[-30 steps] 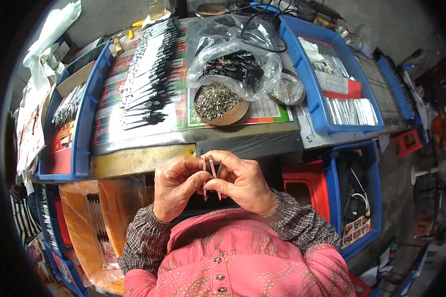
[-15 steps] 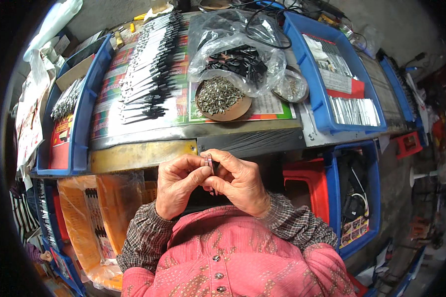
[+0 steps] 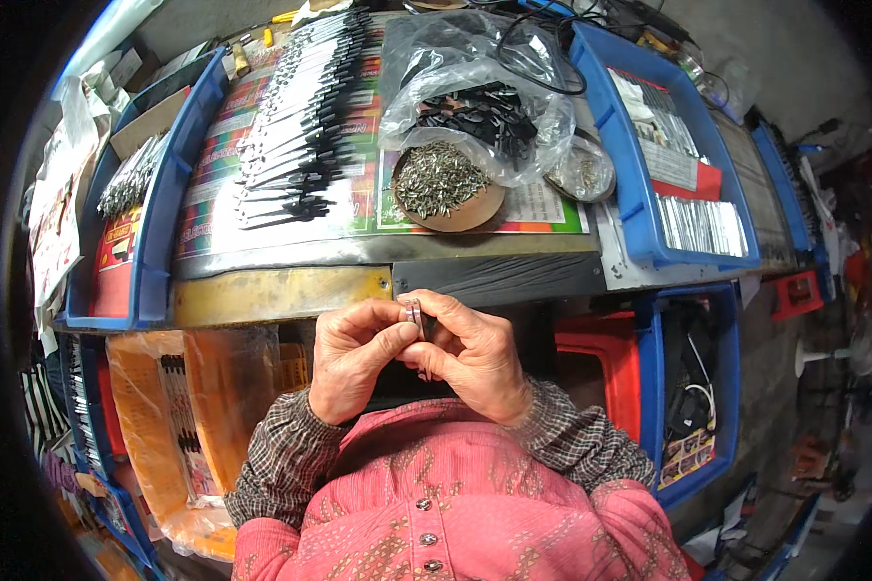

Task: The person assembles small pen parts by hand, joining plastic components and metal pins.

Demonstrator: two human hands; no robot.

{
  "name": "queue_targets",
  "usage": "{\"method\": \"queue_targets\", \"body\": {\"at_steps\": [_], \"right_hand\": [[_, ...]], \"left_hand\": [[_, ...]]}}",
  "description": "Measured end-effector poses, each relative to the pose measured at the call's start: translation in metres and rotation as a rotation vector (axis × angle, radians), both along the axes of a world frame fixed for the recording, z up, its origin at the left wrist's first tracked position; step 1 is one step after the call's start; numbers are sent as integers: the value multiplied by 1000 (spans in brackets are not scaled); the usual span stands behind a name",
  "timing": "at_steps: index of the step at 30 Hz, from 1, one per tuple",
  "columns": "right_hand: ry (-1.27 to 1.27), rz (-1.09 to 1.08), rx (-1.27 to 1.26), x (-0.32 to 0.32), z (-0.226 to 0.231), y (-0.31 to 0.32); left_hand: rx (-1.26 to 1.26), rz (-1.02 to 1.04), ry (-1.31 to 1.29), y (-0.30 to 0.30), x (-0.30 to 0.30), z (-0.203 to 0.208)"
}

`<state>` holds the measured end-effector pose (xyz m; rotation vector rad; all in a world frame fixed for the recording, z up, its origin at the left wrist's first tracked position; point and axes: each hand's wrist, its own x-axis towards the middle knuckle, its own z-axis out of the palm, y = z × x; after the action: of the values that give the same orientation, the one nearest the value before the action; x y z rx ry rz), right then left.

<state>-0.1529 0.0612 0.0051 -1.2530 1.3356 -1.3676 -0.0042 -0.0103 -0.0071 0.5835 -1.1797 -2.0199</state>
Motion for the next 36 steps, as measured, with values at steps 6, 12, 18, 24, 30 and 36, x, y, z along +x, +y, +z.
{"method": "queue_targets", "body": {"at_steps": [6, 12, 18, 24, 30, 36], "right_hand": [[-41, 6, 31, -1, 0, 1], [6, 74, 22, -5, 0, 2], [-31, 6, 37, -2, 1, 1], [-39, 10, 35, -3, -1, 2], [-53, 7, 47, -3, -1, 2], [-10, 7, 49, -3, -2, 1]], "left_hand": [[-28, 20, -3, 1, -2, 2], [-21, 7, 13, 2, -2, 3], [-16, 14, 19, 2, -3, 2], [31, 6, 52, 2, -3, -4], [17, 18, 52, 3, -3, -5], [-9, 46, 5, 5, -4, -5]]}}
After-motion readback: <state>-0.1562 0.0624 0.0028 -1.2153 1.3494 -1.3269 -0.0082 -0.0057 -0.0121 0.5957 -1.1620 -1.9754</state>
